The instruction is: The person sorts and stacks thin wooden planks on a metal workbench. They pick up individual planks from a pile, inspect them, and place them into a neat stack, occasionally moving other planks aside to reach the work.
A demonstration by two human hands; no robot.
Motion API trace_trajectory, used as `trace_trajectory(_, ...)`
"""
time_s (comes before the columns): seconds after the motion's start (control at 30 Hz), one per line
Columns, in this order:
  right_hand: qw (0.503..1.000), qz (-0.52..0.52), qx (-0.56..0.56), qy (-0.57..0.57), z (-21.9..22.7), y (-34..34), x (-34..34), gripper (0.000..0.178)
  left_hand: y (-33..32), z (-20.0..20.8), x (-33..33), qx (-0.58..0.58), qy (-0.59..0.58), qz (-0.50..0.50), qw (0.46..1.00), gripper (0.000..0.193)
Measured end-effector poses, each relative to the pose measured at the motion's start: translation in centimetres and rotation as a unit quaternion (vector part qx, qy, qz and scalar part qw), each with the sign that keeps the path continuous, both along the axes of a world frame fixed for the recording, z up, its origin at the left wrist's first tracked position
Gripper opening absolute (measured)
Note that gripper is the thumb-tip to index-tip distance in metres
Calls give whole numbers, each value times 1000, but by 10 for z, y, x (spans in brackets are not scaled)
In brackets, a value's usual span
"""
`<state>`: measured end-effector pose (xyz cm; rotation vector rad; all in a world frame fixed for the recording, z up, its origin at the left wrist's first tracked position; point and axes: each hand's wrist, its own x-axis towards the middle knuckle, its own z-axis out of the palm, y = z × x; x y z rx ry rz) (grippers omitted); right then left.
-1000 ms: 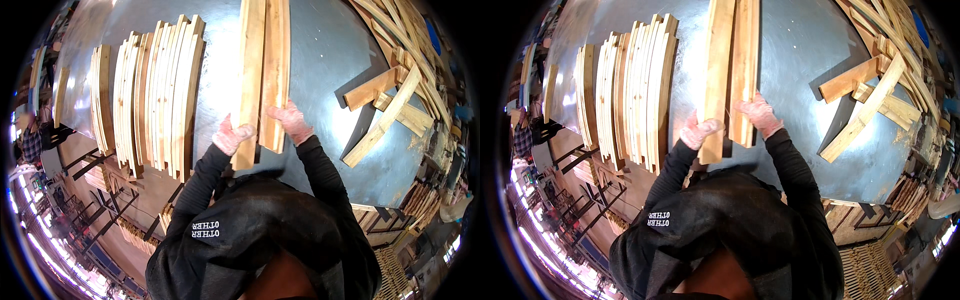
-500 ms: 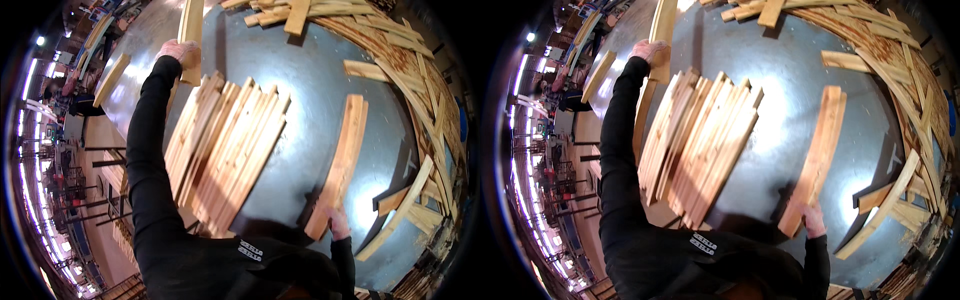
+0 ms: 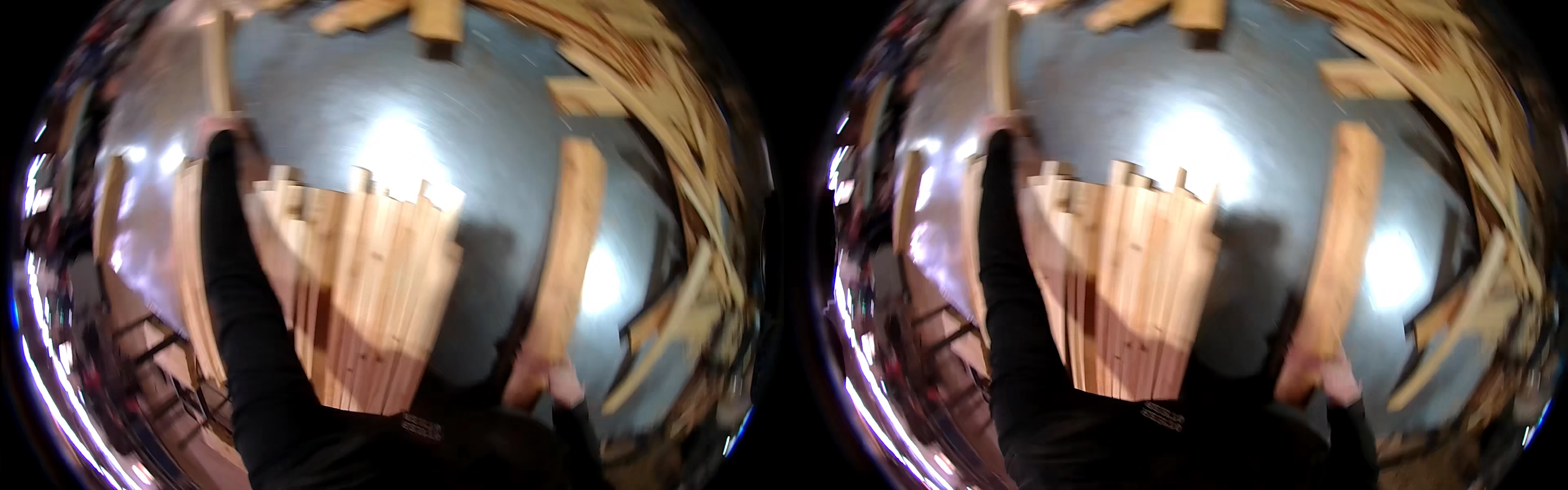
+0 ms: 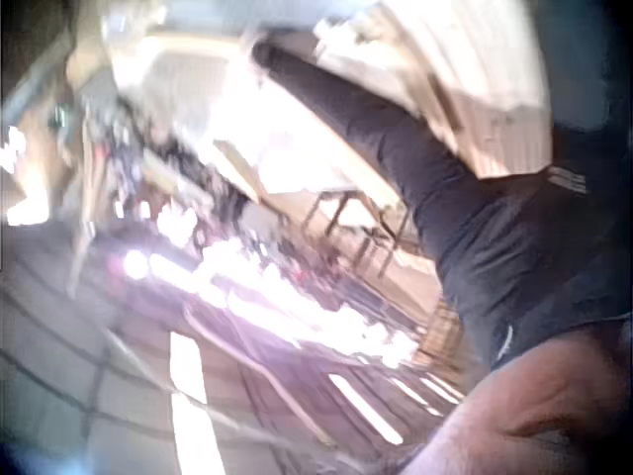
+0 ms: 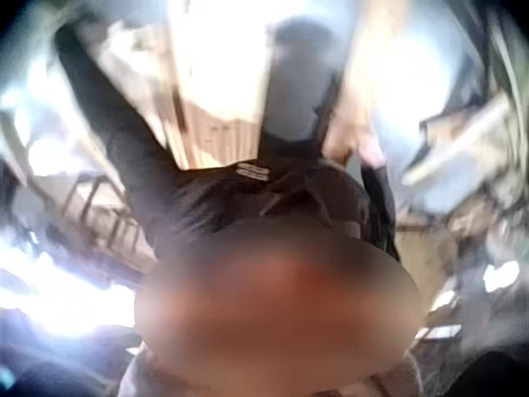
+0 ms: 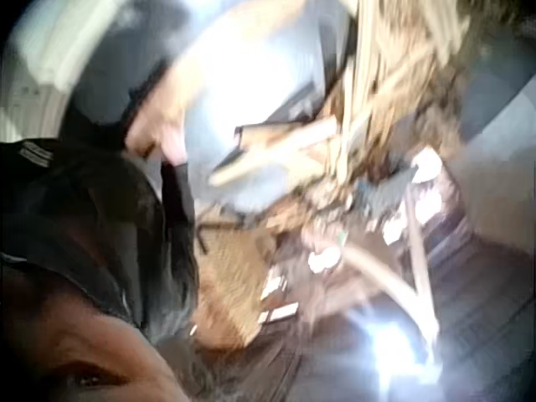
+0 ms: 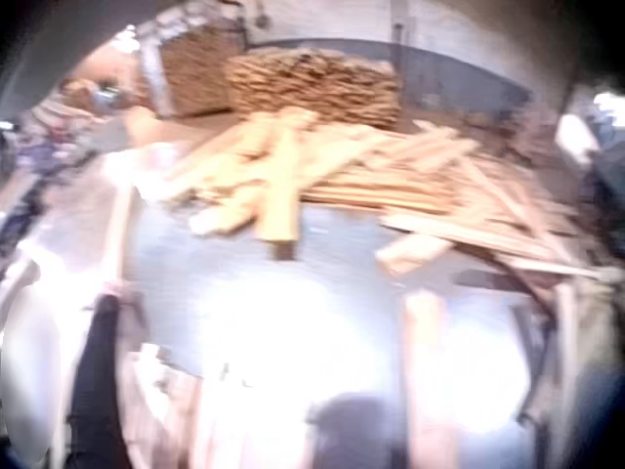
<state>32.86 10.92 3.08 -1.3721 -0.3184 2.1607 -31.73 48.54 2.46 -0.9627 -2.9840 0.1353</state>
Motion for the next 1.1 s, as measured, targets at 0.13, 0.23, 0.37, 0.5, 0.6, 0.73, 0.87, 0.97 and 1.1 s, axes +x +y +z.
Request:
trace_trajectory(0.13,995,-95,-13,12,-37,-30,30,52,-40,27,96,239,102,-238,936,78)
trace_trajectory(0.23,974,31,37,-222,29,6,0,49,-158,56,247,394,-353,-391,753,76)
trace_trajectory(0.37,942,37,253,-218,48,10,-6,49,-334,34,437,98,-799,-311,505,74)
trace_trajectory(0.5,895,159,348,-230,27,12,35,57,-385,23,510,99,-914,-190,344,72)
trace_trajectory(0.6,981,-8,195,16,22,10,43,68,-381,7,522,72,-949,-108,289,70)
trace_trajectory(0.73,886,-100,64,449,21,16,45,73,-394,-34,552,146,-966,100,188,79)
trace_trajectory(0.87,895,104,420,109,19,16,81,47,-394,-41,574,132,-919,92,360,45)
trace_trajectory(0.97,608,209,561,-521,25,-2,107,40,-402,-32,583,204,-830,101,510,28)
trace_trajectory(1.1,677,426,307,-516,81,-4,92,68,-442,-22,581,179,-857,67,479,34)
